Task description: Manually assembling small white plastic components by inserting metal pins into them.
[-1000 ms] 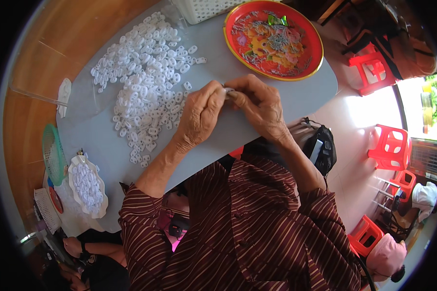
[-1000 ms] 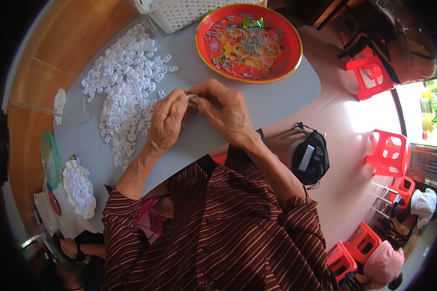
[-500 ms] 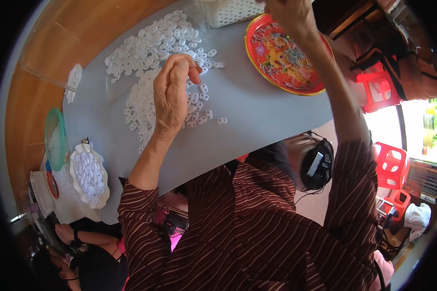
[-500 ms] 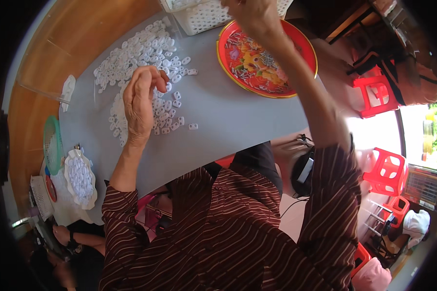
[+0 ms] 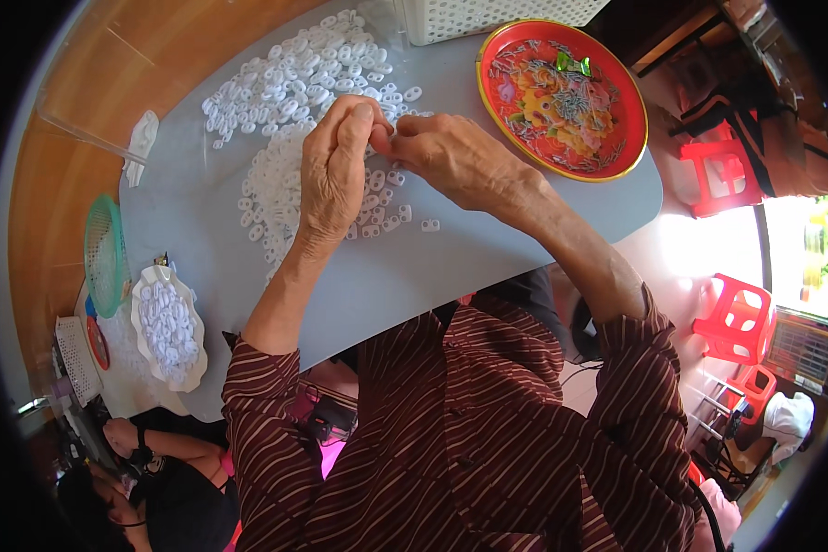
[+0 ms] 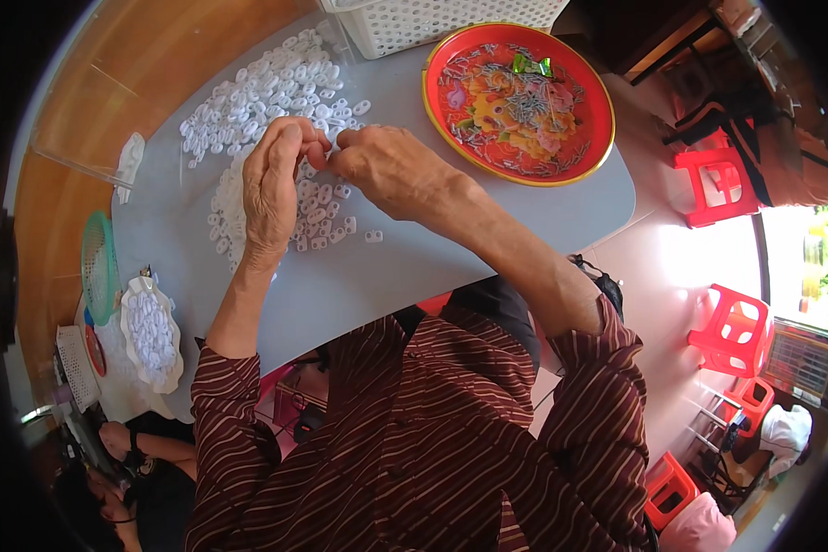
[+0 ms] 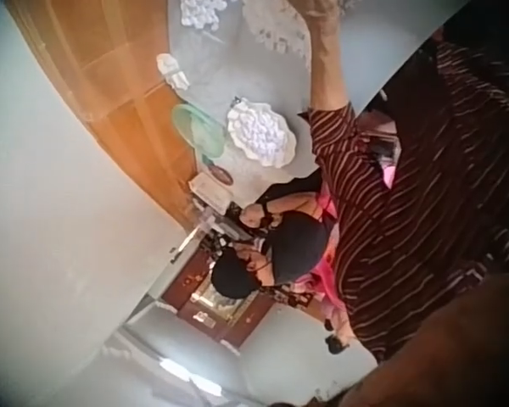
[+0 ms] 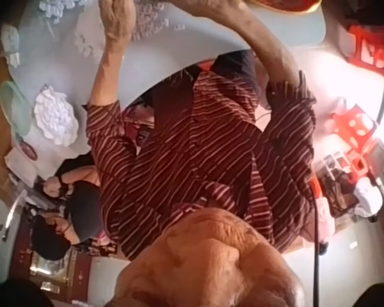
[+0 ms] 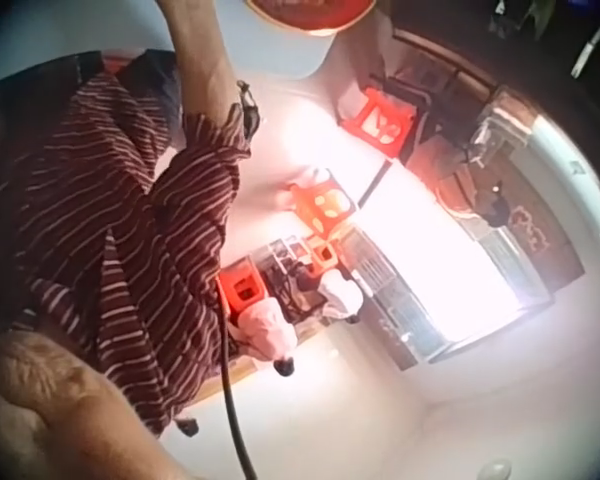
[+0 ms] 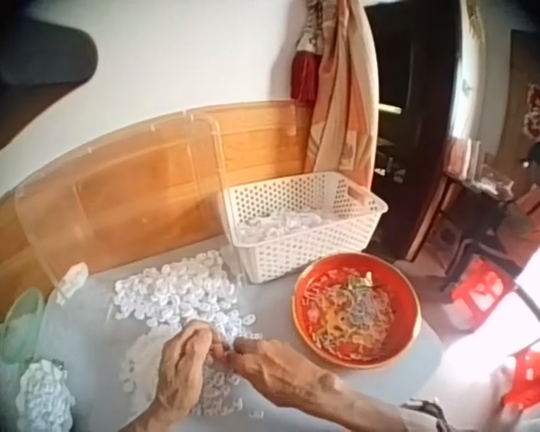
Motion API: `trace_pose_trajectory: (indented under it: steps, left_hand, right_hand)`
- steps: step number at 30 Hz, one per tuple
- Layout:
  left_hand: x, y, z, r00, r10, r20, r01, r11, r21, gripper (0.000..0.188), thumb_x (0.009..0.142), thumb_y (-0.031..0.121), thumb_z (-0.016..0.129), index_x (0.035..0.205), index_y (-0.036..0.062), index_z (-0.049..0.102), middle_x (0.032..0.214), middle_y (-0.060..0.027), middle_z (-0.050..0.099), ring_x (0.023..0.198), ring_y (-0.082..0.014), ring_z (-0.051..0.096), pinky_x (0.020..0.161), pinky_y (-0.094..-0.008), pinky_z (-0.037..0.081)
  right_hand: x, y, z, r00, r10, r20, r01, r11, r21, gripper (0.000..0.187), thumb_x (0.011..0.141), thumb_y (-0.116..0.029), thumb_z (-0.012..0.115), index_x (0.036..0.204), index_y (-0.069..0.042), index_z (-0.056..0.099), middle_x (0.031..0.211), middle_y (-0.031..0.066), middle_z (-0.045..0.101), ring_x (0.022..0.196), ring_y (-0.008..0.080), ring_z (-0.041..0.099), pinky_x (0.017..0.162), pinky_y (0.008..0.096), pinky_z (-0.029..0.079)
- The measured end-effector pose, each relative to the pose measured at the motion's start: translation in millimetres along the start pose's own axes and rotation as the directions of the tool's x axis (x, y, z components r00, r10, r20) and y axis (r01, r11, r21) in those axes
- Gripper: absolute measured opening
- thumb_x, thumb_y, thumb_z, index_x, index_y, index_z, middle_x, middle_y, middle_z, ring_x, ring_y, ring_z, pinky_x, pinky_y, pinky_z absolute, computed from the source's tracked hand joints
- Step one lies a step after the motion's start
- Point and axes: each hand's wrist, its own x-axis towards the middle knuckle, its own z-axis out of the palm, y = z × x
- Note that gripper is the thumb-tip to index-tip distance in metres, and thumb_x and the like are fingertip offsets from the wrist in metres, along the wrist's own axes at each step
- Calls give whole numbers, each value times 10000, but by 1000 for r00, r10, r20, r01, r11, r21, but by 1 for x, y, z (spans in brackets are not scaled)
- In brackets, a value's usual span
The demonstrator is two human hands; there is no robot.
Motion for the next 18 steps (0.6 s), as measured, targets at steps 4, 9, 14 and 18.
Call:
trace_pose_trajectory:
  steps: [4,9,14,18]
  left_hand:
    - [-6,-5,-4,994,105,22,-106,989,101,235,947,204,450,867,-2,529,730,-41,535,673,-92,483,658,-247,415]
    - [-10,-5,-5,990,131,60,-141,965,221,169,934,159,486,886,5,536,707,-36,548,640,-93,498,590,-246,418]
    - [-15,-8,3,979,41,201,-88,969,230,116,921,120,509,910,9,545,684,-23,546,628,-83,510,562,-247,419]
    - [-15,-5,7,974,101,205,-147,963,226,114,915,119,522,910,7,542,679,-24,542,631,-82,515,573,-243,425]
  right_hand:
    - [-6,3,2,998,21,-60,-17,998,57,119,793,-37,621,904,3,636,792,123,602,692,317,607,607,386,481]
    - [-14,-7,-16,953,243,-179,-161,911,379,79,800,-53,640,836,14,665,677,89,617,580,187,593,533,298,464]
    - [-22,-14,-19,829,559,19,-415,592,691,119,872,-91,606,899,3,674,647,1,586,579,27,499,512,194,412]
    - [-28,-16,-15,834,552,16,-376,547,748,141,886,-87,585,934,19,665,656,3,589,587,39,498,526,194,419]
